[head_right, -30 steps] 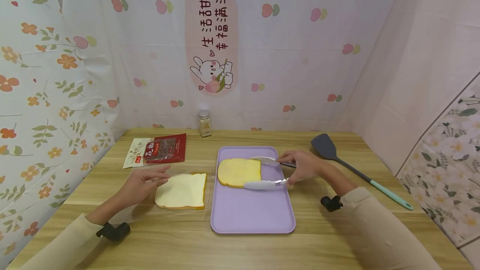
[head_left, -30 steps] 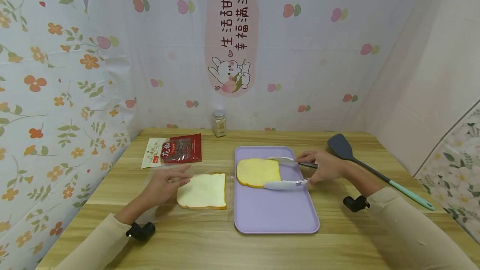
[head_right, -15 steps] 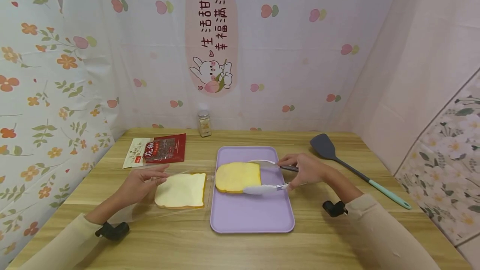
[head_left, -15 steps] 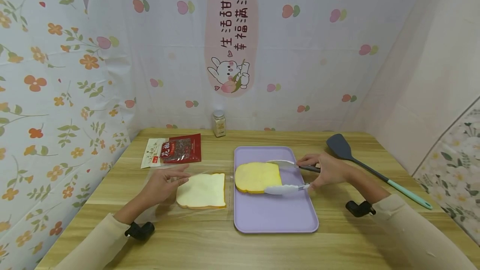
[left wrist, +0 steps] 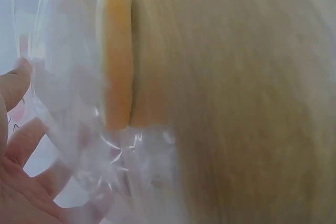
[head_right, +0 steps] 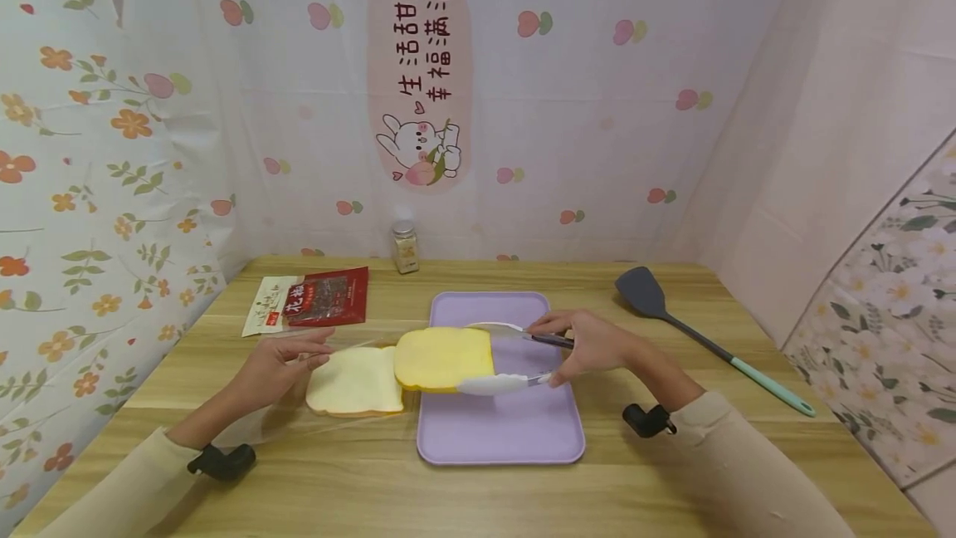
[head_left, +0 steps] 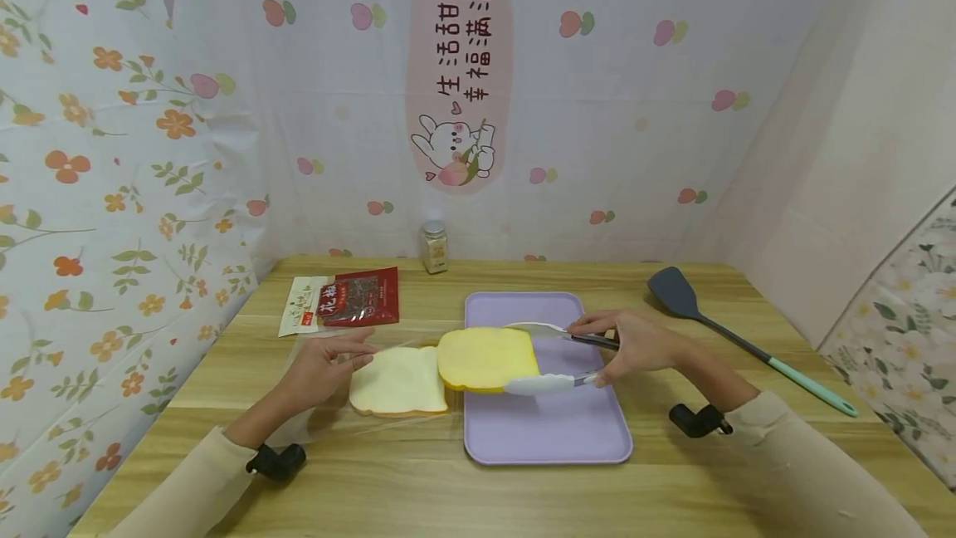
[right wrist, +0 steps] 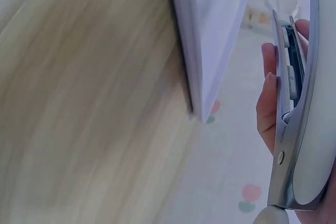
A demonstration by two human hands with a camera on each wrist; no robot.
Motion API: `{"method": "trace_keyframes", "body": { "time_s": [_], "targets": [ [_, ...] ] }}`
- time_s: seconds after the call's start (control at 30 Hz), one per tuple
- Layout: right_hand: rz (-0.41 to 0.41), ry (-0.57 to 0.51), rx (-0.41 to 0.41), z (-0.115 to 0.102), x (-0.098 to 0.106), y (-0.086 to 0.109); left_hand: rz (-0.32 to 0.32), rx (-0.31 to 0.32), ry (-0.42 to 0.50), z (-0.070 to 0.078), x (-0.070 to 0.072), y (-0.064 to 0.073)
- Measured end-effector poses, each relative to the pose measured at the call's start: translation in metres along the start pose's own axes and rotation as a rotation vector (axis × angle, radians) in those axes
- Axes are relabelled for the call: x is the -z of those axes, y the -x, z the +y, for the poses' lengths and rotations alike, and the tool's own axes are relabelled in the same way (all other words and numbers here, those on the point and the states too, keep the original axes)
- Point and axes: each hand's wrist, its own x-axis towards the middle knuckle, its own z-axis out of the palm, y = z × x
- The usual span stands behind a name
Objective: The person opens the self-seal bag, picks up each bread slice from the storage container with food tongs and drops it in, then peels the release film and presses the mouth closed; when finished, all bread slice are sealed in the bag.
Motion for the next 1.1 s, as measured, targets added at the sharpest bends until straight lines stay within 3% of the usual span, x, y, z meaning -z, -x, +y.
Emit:
{"method": "trace_keyframes", "body": {
  "time_s": [0.2,0.6,1.1],
  "targets": [
    [-0.02,-0.08,0.029,-0.005,-0.012,-0.015,0.015,-0.029,-0.022,0.001,0.003,0.0],
    [-0.047,-0.11,0.043,-0.01,-0.028,-0.028,0.012,0.022,0.013,0.0,0.002,0.002],
    [-0.049,-0.096,0.064,-0.016,-0.035,-0.048,0.007,0.028,0.063,0.001,0.005,0.001]
  ]
}}
